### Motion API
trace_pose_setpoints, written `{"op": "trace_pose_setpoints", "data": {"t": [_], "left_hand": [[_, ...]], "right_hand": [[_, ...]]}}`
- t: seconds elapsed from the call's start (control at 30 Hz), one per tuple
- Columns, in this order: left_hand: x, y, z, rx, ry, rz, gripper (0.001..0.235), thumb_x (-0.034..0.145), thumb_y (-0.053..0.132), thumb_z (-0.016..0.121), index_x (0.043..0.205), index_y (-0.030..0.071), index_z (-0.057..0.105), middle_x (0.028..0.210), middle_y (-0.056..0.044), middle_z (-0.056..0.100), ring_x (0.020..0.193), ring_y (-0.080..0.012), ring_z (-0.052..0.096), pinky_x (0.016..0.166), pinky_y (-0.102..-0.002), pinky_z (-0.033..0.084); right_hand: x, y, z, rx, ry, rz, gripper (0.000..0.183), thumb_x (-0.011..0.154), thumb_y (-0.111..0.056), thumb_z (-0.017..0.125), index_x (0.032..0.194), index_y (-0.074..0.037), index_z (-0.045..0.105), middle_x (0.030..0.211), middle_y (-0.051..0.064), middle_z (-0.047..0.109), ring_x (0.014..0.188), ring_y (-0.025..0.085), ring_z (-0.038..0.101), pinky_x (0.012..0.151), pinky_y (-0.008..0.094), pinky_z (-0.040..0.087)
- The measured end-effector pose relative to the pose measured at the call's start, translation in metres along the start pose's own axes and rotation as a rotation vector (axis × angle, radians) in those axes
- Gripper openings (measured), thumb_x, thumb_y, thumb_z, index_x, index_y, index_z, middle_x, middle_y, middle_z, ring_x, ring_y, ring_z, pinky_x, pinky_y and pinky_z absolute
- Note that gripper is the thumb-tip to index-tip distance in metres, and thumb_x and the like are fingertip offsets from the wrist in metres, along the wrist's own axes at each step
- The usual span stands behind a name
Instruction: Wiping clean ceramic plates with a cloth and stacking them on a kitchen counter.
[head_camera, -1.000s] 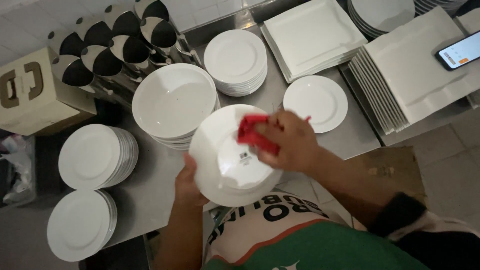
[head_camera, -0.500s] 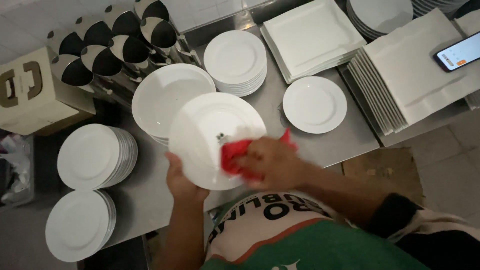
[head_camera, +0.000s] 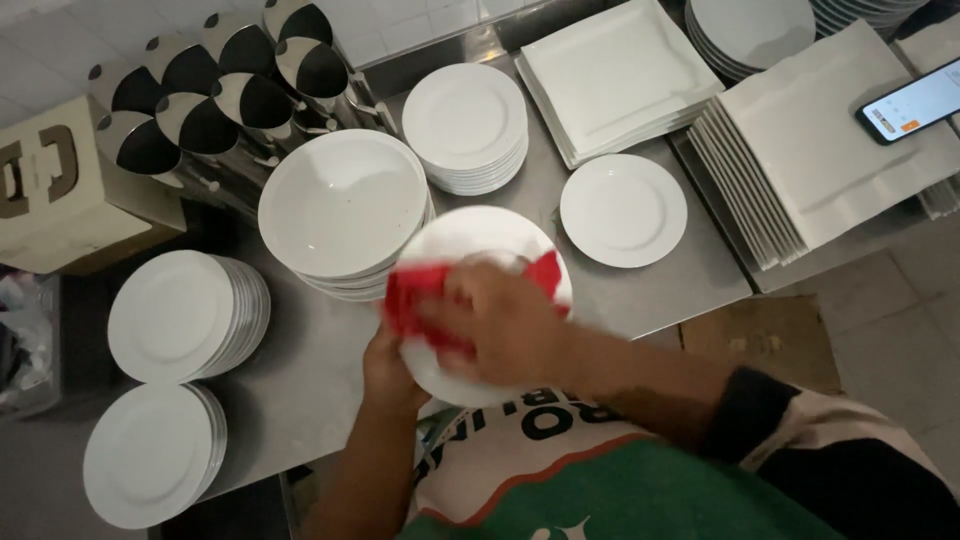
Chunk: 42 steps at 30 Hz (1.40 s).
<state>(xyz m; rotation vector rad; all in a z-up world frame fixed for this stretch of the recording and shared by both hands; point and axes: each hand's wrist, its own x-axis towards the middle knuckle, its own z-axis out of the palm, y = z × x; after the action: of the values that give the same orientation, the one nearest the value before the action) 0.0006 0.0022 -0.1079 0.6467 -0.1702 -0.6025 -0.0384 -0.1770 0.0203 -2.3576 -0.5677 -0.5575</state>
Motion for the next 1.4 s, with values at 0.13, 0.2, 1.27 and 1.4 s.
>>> {"op": "trace_pose_setpoints", "data": {"t": [0.13,0.2,1.27,1.4], "left_hand": [[-0.003,0.036,0.058,-0.121,0.138,0.055,0.071,0.101,0.062,0.031,0.136,0.006,0.057,0.119,-0.016,0.071,0.102,-0.0312,0.069,0.112,-0.054,0.041],[-0.005,0.056,0.098,-0.112,0.075,0.058,0.072,0.1,0.063,0.029,0.137,0.008,0.056,0.116,-0.012,0.07,0.1,-0.0284,0.069,0.112,-0.051,0.042],[0.009,0.017,0.058,0.061,-0.025,-0.142,0.077,0.097,0.066,0.038,0.15,0.01,0.046,0.141,-0.014,0.06,0.125,-0.0241,0.06,0.118,-0.055,0.034],[0.014,-0.019,-0.057,-0.164,0.064,-0.045,0.07,0.101,0.064,0.036,0.143,0.012,0.055,0.141,-0.017,0.059,0.127,-0.0298,0.058,0.12,-0.056,0.028]], "right_hand": [[-0.058,0.012,0.023,-0.037,-0.078,-0.332,0.043,0.08,-0.036,0.075,0.118,-0.017,0.066,0.097,0.008,0.05,0.078,0.032,0.057,0.061,0.044,0.051],[-0.066,0.038,0.027,-0.025,-0.061,-0.317,0.048,0.079,-0.039,0.076,0.119,-0.015,0.065,0.096,0.012,0.054,0.079,0.036,0.06,0.061,0.048,0.052],[0.005,0.054,0.007,-0.297,0.236,0.006,0.051,0.073,-0.049,0.084,0.117,-0.026,0.075,0.104,0.007,0.064,0.092,0.031,0.065,0.078,0.043,0.054],[-0.018,0.013,0.022,-0.11,0.06,-0.129,0.052,0.075,-0.041,0.081,0.119,-0.018,0.064,0.09,0.011,0.059,0.07,0.035,0.063,0.064,0.048,0.056]]}}
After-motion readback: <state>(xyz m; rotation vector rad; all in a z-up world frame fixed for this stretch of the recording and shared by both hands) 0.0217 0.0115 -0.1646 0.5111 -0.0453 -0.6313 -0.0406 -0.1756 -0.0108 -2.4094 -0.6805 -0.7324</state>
